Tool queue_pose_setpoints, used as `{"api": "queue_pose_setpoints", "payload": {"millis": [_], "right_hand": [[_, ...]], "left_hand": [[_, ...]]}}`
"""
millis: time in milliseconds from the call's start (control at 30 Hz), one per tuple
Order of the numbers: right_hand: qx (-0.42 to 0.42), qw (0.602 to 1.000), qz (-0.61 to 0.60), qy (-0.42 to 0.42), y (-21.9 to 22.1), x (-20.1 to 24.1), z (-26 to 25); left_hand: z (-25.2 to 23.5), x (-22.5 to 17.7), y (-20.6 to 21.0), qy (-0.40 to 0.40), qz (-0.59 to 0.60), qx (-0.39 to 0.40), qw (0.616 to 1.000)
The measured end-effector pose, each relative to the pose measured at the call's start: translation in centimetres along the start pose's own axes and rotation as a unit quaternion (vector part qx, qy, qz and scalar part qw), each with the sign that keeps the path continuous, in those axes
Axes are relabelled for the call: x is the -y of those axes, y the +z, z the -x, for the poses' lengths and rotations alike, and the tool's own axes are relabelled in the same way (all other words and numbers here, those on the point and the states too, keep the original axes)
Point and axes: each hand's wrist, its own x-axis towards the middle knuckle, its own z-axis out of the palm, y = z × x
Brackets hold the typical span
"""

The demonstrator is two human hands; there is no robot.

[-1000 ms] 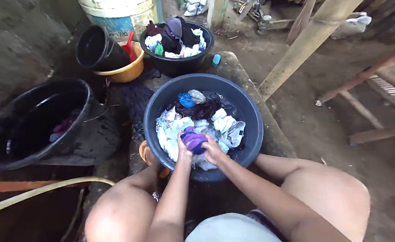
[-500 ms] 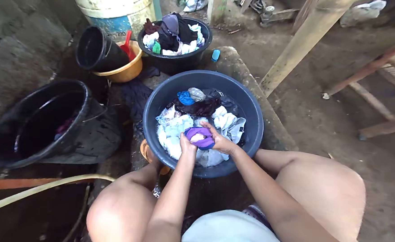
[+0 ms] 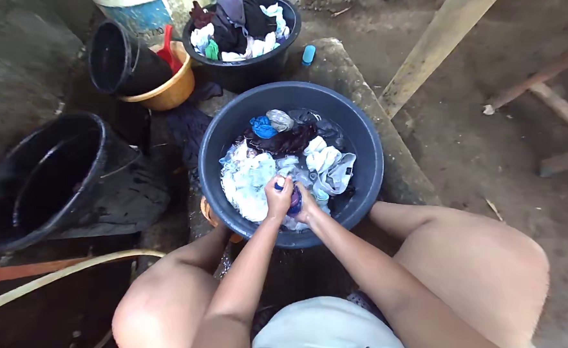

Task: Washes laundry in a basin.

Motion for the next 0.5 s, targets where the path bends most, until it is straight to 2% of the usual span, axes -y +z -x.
{"api": "queue_pose_setpoints", "payload": {"millis": [67,133,200,400,500], "right_hand": [[0.000,0.999,-0.024,0.027,-0.6,-0.1,-0.2],[0.009,0.999,-0.036,0.022,-1.4,-0.2,-0.8],[0.015,0.998,-0.054,0.021,-2.5,0.0,-1.5],[-0.041,0.995,-0.088,0.002,-4.3,1.0,-2.8],[-0.064,0.997,-0.029,0.023,-3.8,1.2,-2.0]], "left_hand": [[0.3,0.5,0.0,0.027,-0.047,0.025,0.998],[0.0,1.0,0.2,0.022,-0.070,0.040,0.997],[-0.2,1.3,0.0,-0.020,-0.067,0.071,0.995],[0.0,2.0,-1.2,-0.150,-0.047,0.167,0.973],[0.3,1.1,-2.1,-0.231,-0.017,0.122,0.965]]}}
